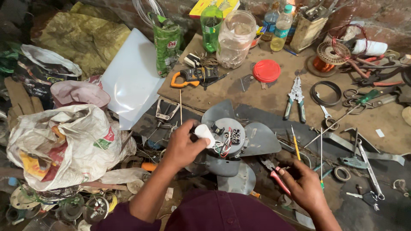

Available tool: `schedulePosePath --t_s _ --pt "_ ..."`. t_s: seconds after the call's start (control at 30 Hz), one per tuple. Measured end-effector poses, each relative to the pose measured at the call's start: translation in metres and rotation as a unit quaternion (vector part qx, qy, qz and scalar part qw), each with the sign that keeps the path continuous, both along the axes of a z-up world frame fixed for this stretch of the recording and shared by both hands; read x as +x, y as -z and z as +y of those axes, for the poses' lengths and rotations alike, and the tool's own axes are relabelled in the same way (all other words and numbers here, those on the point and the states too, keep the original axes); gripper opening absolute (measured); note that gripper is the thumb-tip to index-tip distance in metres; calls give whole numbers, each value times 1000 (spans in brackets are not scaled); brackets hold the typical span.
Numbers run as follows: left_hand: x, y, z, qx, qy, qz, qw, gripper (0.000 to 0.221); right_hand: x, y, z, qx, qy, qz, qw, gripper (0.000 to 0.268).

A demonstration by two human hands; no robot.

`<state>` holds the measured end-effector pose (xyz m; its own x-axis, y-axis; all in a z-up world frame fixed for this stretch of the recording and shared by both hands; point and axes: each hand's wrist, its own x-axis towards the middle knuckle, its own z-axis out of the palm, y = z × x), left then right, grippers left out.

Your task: The person repairs a ceiling fan motor by connecting wires, tightening terminal screws with a screwdriver, and wrapping connections with electrical tape. They then fit the motor housing over the fan blades and secure it.

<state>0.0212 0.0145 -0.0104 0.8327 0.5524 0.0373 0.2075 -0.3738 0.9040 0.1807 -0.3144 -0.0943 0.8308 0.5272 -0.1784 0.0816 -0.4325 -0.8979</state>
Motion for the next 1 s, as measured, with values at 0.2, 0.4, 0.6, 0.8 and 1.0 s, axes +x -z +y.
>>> schedulePosePath --t_s 0.2,0.4,0.6,0.8,1.0 --pt "-1 33 -2 -67 -44 -32 996 45 -14 -10 1 -13 9 52 999 23" --pt "-23 59 -18 -290 -118 59 948 39 -32 -62 43 82 -216 -139 963 30" --pt "-29 74 -21 -327 -125 32 936 42 -54 -89 112 -9 -253 -365 896 24" --pt "-35 84 -19 -332 -105 49 936 43 -59 -78 142 -121 -247 -450 850 22" --pt "-24 84 -21 -252 -82 25 964 43 -63 -74 157 -141 -178 -309 924 16"
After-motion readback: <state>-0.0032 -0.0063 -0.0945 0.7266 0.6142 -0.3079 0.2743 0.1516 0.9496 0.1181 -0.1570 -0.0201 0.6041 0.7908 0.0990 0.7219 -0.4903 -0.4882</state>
